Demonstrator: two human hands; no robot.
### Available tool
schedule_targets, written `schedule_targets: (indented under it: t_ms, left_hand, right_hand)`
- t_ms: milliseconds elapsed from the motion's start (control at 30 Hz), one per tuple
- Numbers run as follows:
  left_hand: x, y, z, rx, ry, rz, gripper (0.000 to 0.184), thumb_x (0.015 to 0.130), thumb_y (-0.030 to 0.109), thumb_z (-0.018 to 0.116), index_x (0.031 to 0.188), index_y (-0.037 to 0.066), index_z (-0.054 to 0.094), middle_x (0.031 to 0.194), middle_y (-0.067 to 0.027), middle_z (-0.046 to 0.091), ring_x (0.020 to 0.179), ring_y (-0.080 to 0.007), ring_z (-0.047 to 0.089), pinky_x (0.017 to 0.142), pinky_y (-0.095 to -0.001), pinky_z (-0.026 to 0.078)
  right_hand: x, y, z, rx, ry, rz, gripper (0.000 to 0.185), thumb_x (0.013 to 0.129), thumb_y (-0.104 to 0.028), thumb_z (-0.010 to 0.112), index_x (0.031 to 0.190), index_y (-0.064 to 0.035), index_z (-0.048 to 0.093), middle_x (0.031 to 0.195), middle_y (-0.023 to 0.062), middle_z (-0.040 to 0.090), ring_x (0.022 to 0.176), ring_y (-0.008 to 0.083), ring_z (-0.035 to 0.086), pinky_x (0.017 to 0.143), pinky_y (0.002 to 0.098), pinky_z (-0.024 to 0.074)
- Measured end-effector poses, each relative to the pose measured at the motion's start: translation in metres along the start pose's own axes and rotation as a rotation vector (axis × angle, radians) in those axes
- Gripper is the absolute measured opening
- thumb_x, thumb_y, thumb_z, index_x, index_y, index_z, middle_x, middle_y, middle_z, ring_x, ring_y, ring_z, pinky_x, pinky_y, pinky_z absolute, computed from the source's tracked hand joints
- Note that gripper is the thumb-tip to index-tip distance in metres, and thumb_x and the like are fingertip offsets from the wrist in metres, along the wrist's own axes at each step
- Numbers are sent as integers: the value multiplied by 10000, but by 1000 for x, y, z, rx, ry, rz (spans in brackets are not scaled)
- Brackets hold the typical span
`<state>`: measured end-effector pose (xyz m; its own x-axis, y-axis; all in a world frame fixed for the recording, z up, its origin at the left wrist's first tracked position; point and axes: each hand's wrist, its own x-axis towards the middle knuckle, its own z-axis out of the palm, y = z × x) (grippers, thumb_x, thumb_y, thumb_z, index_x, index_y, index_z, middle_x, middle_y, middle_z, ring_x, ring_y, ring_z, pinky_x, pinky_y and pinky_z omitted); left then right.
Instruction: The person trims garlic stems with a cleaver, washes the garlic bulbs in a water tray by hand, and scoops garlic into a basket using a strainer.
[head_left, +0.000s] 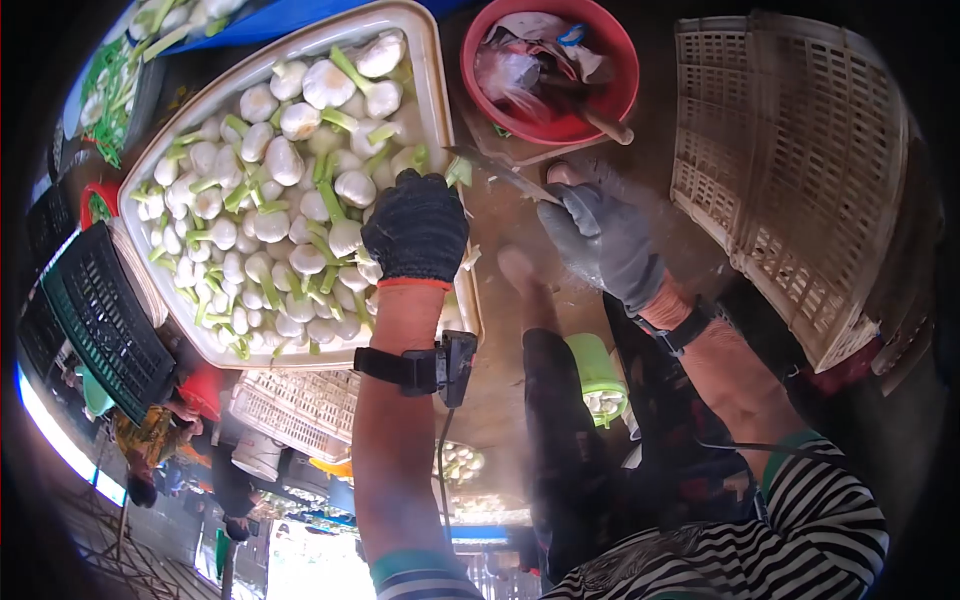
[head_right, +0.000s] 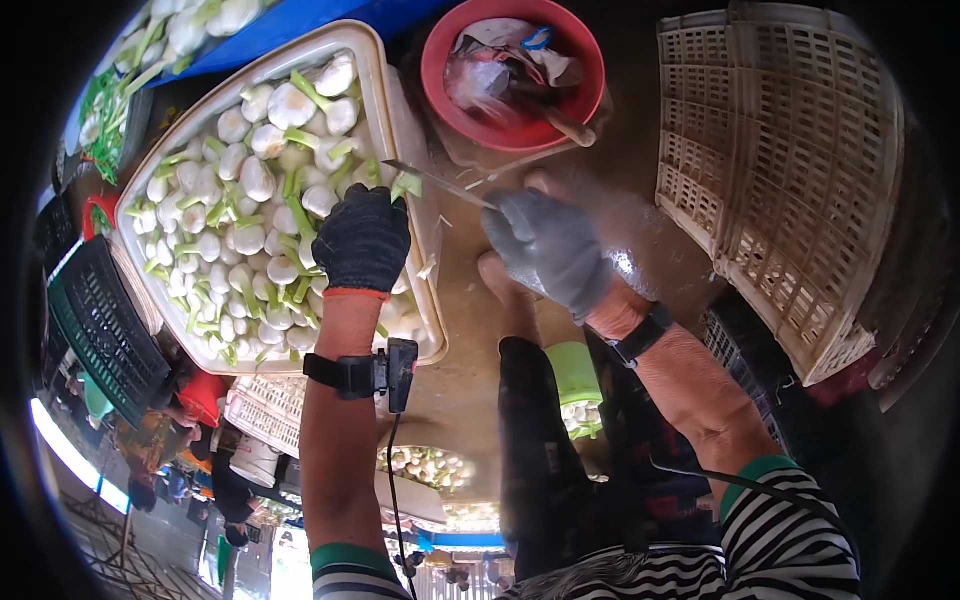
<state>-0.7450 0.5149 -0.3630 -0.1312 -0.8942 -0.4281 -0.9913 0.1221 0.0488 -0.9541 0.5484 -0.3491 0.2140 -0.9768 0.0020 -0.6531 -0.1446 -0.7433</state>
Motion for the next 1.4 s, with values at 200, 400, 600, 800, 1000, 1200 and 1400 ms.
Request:
schedule_targets:
  t_ms: [200,400,600,800,1000,1200,1400]
  left_hand:
    - [2,6,9,108,9,-29,242,830,311,552,773,94,642,794,-125,610,718,-308,627,624,-436,496]
    - [-1,6,10,132,-30,-37,249,840,313,541,776,93,640,784,-122,611,708,-312,628,622,-438,498]
    - [6,7,-15,22,-10,-98,286,878,338,513,909,85,641,876,-146,613,761,-326,623,656,-449,496]
    - [65,-9,-36,29,132,17,302,893,351,500,952,87,632,873,-163,618,805,-341,609,705,-462,479]
    - [99,-15,-29,-65,39,-10,349,891,366,482,971,56,622,949,-180,626,917,-361,590,779,-475,462]
    - [93,-13,-59,-101,-31,-156,360,896,380,479,961,68,648,915,-190,631,899,-358,591,782,-473,460]
    - [103,-3,-113,-206,323,-13,326,866,363,518,908,72,658,887,-160,632,806,-334,611,697,-463,483]
  right_hand:
    - [-13,-4,12,-155,-212,76,215,777,-109,662,977,-63,597,894,105,619,737,266,617,622,341,500]
    - [-20,-4,31,-158,-39,6,110,814,-168,633,791,-109,543,683,75,553,554,260,562,494,361,446]
    - [-11,-7,22,-42,43,57,93,830,-149,620,804,-97,548,700,82,580,596,280,586,525,374,467]
    - [32,6,11,-92,58,69,78,842,-138,601,802,-100,548,687,85,585,613,284,599,529,378,472]
    - [79,12,10,-151,97,-15,126,860,-187,565,765,-107,549,655,93,582,576,285,588,497,381,459]
    - [94,14,-6,-52,152,-39,119,825,-148,629,765,-105,536,638,92,553,558,289,568,481,369,449]
    - [116,2,-47,-29,264,-61,80,823,-132,638,877,-97,590,711,81,582,595,278,581,525,357,479]
